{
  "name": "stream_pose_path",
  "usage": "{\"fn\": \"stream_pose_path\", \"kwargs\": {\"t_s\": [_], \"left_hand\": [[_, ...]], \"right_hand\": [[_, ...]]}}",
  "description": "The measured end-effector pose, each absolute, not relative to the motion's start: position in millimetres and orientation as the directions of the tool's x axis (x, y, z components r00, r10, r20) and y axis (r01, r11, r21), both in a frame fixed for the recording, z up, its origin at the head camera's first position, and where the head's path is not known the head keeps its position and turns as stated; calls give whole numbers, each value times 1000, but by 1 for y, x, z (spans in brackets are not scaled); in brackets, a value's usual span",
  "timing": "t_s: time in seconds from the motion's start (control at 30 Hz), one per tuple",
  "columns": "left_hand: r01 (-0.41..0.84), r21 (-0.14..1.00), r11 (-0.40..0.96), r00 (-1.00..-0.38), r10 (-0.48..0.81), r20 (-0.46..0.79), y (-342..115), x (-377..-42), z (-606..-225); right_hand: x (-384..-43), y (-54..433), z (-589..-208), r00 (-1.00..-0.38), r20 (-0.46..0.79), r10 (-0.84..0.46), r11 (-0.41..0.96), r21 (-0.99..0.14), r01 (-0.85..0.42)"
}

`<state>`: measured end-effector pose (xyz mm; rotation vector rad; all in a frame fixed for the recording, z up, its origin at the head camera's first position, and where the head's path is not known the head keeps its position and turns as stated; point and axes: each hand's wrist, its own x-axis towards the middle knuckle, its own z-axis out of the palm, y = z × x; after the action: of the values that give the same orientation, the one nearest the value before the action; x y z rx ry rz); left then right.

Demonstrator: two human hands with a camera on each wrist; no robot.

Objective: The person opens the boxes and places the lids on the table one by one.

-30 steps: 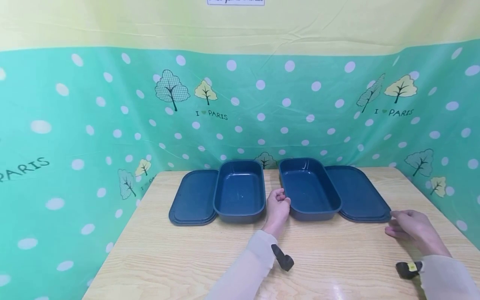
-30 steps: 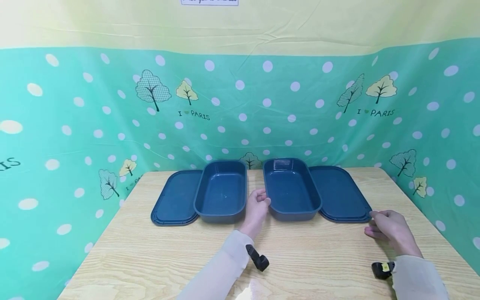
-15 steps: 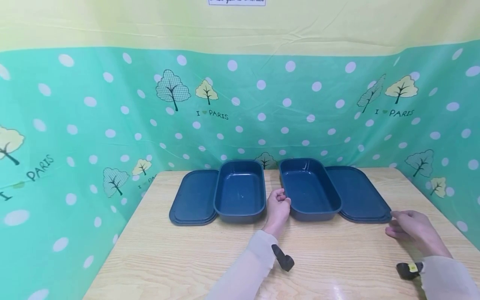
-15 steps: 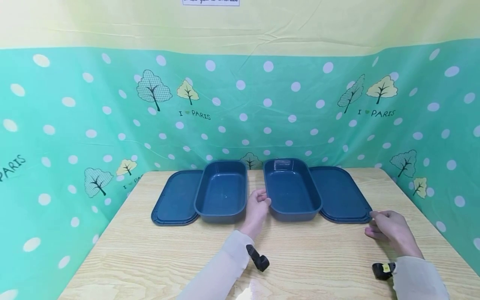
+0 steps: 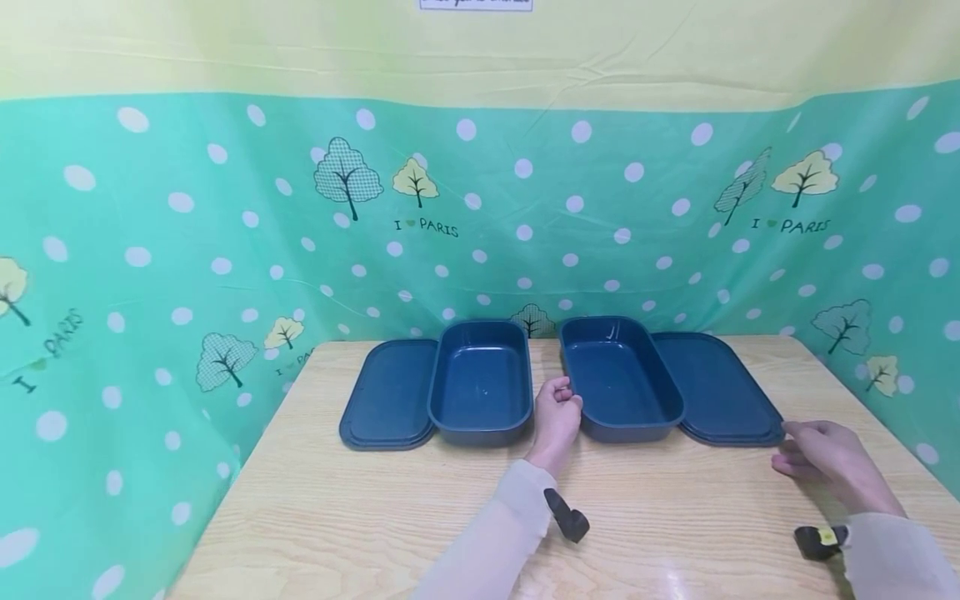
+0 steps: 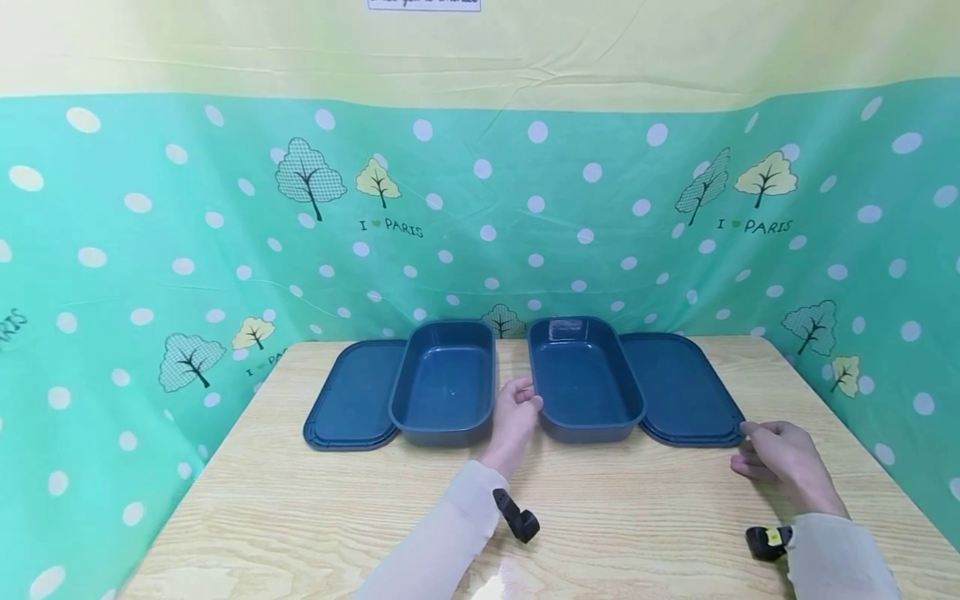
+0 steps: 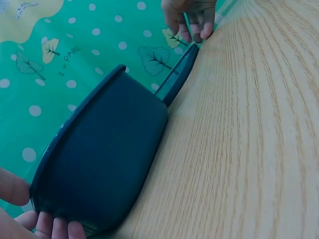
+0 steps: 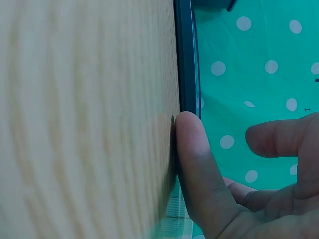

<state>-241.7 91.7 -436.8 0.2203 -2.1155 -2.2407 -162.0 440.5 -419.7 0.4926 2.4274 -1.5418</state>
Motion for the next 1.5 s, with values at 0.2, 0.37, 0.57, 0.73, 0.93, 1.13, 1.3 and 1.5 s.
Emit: {"fn": "stream_pose_path", "kwargs": {"t_s": [0.2,0.37,0.57,0.73,0.93,1.13,1.3,1.5], "left_hand": [[-67,996,-58,-987,-143,-75,90,-241,-435],[-44,998,-53,-987,-150,-52,89,-239,-432],[-5,999,-32,-990,-139,-10,89,-235,-426],[-13,1000,0,-991,-133,-13,88,-230,-417],[3,999,44,-994,-106,8,87,-223,-411],[48,995,93,-998,-42,52,80,-219,-400],[164,976,144,-986,29,162,64,-220,-385],[290,914,285,-957,116,267,38,-227,-372]], "right_hand": [[-164,440,-419,-921,-352,168,392,-833,390],[-166,439,-416,-908,-359,217,418,-806,419],[-166,430,-409,-914,-291,283,481,-781,398],[-166,419,-406,-938,-215,273,504,-799,330],[-166,407,-402,-951,-158,267,559,-778,286],[-169,393,-387,-968,-120,221,646,-726,238],[-179,375,-367,-984,-59,170,720,-674,165],[-190,348,-347,-994,-1,109,784,-615,86]]}}
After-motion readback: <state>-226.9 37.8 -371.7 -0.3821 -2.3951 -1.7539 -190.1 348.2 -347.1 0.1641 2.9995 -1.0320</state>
